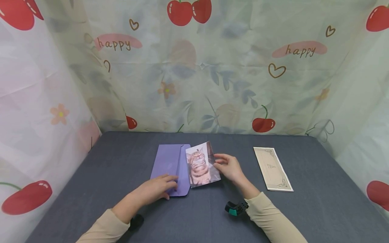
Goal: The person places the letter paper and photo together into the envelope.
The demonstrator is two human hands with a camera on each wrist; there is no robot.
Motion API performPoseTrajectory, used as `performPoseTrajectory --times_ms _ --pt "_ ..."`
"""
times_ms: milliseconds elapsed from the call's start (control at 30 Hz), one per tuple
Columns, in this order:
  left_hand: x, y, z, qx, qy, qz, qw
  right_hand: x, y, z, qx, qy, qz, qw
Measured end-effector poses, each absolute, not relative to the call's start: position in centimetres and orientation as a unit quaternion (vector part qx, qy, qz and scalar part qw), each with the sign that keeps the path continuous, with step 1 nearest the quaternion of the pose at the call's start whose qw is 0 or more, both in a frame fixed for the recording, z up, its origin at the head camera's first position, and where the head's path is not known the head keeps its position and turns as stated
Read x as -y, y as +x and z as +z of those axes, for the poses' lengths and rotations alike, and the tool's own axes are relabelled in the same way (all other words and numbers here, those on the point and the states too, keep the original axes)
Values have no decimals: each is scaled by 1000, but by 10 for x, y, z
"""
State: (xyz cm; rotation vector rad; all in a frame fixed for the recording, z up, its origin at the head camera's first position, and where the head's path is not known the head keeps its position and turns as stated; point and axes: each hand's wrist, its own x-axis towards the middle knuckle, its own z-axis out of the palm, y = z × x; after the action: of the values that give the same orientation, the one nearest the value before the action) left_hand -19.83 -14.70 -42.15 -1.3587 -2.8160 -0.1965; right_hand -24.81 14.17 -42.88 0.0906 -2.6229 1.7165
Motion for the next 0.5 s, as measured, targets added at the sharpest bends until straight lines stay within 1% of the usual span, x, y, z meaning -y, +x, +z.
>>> performPoseTrajectory --times_ms 500 --pt "147 -199 -420 899 -435 -59 2 -127 -251 -435 824 27 566 -3"
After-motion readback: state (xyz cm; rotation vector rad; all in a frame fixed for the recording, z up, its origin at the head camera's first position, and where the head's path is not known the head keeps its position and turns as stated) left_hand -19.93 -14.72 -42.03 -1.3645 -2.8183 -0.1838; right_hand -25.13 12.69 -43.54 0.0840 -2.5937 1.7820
